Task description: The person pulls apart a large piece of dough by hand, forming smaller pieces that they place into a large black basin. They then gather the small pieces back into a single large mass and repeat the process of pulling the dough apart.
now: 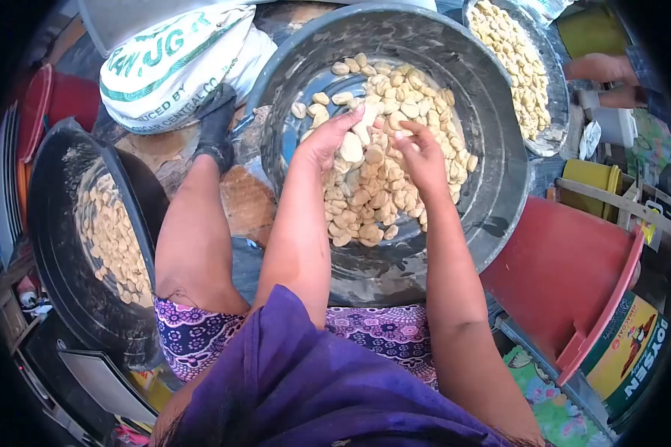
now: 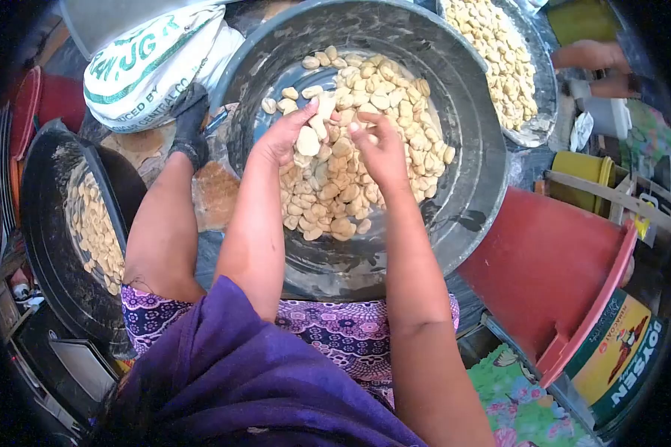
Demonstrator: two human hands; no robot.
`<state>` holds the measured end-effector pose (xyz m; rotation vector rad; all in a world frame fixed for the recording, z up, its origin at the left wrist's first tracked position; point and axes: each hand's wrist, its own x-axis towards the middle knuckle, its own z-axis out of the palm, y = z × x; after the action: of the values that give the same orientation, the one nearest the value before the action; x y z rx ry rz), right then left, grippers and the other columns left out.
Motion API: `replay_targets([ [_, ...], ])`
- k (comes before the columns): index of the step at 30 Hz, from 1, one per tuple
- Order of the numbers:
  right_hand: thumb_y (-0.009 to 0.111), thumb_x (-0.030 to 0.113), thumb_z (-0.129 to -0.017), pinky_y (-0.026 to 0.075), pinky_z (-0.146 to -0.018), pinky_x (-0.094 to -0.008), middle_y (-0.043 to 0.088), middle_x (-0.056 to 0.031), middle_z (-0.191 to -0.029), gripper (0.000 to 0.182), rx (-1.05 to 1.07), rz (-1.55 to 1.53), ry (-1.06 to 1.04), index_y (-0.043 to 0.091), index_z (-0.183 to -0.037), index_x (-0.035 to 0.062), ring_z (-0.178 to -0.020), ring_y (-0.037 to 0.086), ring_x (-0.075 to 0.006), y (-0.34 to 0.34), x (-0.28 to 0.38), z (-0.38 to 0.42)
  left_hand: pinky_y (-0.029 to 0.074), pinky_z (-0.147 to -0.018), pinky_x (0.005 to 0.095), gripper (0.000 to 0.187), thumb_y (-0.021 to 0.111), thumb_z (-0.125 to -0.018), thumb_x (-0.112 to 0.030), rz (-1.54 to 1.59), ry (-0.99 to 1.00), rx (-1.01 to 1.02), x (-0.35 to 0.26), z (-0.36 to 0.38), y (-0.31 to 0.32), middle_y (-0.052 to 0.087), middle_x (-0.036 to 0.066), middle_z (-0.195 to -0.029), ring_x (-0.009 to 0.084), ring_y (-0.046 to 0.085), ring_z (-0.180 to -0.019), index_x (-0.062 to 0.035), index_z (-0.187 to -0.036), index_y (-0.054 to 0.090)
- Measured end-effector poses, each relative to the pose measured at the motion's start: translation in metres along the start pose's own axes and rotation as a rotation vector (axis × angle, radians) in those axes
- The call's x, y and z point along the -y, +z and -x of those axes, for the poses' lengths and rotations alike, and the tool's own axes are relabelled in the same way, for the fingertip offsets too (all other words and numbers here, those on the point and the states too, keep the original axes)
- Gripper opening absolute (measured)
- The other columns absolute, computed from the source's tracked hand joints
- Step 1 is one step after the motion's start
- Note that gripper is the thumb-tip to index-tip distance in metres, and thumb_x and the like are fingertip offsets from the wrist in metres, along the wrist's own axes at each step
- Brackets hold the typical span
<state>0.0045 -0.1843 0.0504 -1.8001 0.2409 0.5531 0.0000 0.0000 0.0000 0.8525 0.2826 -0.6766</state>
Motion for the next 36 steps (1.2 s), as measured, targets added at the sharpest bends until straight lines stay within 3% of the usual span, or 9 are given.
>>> replay_targets([
  [7,0.062,0.003,-0.078,0.047,-0.071,-0.027,0.055,-0.0054,-0.093,0.037,0.182,-0.15,-0.181,0.05,-0.113,0.0039,-0.084,0.055,-0.0125,0.018,-0.026,-0.013,0.05,-0.061,0.0244,0.044,0.046,-0.091,-0.04,0.193,-0.092,0.132,0.008,-0.001,0.005,0.061,0.006,-0.096,0.0093,0.058,-0.077,-0.0043,-0.116,0.052],
  [11,0.06,0.0,-0.079,0.05,-0.059,-0.0246,0.053,-0.0043,-0.086,0.02,-0.268,-0.583,-0.175,0.051,-0.095,0.0069,-0.072,0.055,-0.0135,0.008,-0.033,-0.019,0.049,-0.06,0.0238,0.03,0.056,-0.084,-0.011,-0.023,-0.026,0.097,0.015,-0.013,-0.001,0.06,0.003,-0.091,0.0097,0.057,-0.073,-0.0042,-0.113,0.055],
  [15,0.061,0.006,-0.081,0.05,-0.062,-0.0248,0.052,-0.0078,-0.093,0.025,-0.352,-0.332,-0.068,0.051,-0.103,0.0079,-0.078,0.057,-0.016,0.003,-0.05,-0.016,0.049,-0.065,0.0249,0.031,0.053,-0.085,-0.02,0.084,0.057,-0.067,0.012,-0.01,0.002,0.059,0.002,-0.096,0.0116,0.057,-0.075,-0.005,-0.112,0.057],
  [17,0.059,0.009,-0.084,0.05,-0.059,-0.0233,0.052,-0.0074,-0.093,0.029,-0.344,0.261,-0.41,0.05,-0.111,0.0087,-0.079,0.057,-0.0152,0.02,-0.053,-0.016,0.049,-0.067,0.0251,0.033,0.052,-0.086,-0.023,0.132,0.047,-0.04,0.006,-0.005,0.011,0.059,0.003,-0.101,0.0119,0.058,-0.077,-0.0057,-0.113,0.056],
  [21,0.058,0.015,-0.085,0.051,-0.067,-0.027,0.055,-0.009,-0.091,0.036,-0.096,0.419,-0.748,0.048,-0.118,0.0064,-0.082,0.058,-0.0173,0.039,-0.035,-0.008,0.047,-0.068,0.0282,0.026,0.05,-0.086,-0.02,0.26,0.06,-0.092,0.015,-0.013,0.006,0.056,0.003,-0.101,0.0151,0.055,-0.08,-0.0089,-0.108,0.057],
  [24,0.061,0.018,-0.083,0.041,-0.089,-0.0373,0.059,-0.0141,-0.09,0.043,-0.14,-0.378,0.075,0.048,-0.119,-0.0003,-0.091,0.056,-0.0248,0.024,-0.022,-0.009,0.045,-0.053,0.0255,0.022,0.05,-0.086,-0.013,0.164,0.107,-0.081,0.018,-0.013,-0.011,0.053,0.003,-0.091,0.0133,0.052,-0.068,-0.0071,-0.107,0.055],
  [28,0.066,0.021,-0.078,0.04,-0.091,-0.0361,0.05,-0.0191,-0.112,0.053,-0.043,0.296,-0.232,0.046,-0.123,0.0011,-0.103,0.051,-0.03,0.016,-0.027,-0.009,0.046,-0.052,0.0262,0.024,0.051,-0.087,-0.013,0.199,0.069,-0.089,0.009,-0.007,0.003,0.054,0.005,-0.085,0.0148,0.052,-0.064,-0.0062,-0.109,0.054],
  [32,0.066,0.013,-0.075,0.045,-0.084,-0.0315,0.047,-0.0171,-0.117,0.053,0.234,-0.243,-0.004,0.045,-0.122,-0.0012,-0.106,0.049,-0.0271,0.046,-0.033,-0.001,0.044,-0.05,0.0267,0.026,0.05,-0.089,-0.018,0.416,0.199,-0.08,0.01,-0.011,0.014,0.051,0.005,-0.073,0.0128,0.048,-0.055,-0.0037,-0.111,0.051],
  [36,0.057,0.0,-0.077,0.049,-0.075,-0.0277,0.051,-0.0157,-0.113,0.053,0.365,-0.149,0.235,0.038,-0.126,0.0017,-0.093,0.055,-0.0188,0.037,-0.038,-0.009,0.037,-0.045,0.0251,0.026,0.047,-0.091,-0.026,0.528,0.362,-0.128,0.004,-0.012,-0.005,0.041,0.001,-0.06,0.0091,0.039,-0.048,-0.0021,-0.1,0.052],
])
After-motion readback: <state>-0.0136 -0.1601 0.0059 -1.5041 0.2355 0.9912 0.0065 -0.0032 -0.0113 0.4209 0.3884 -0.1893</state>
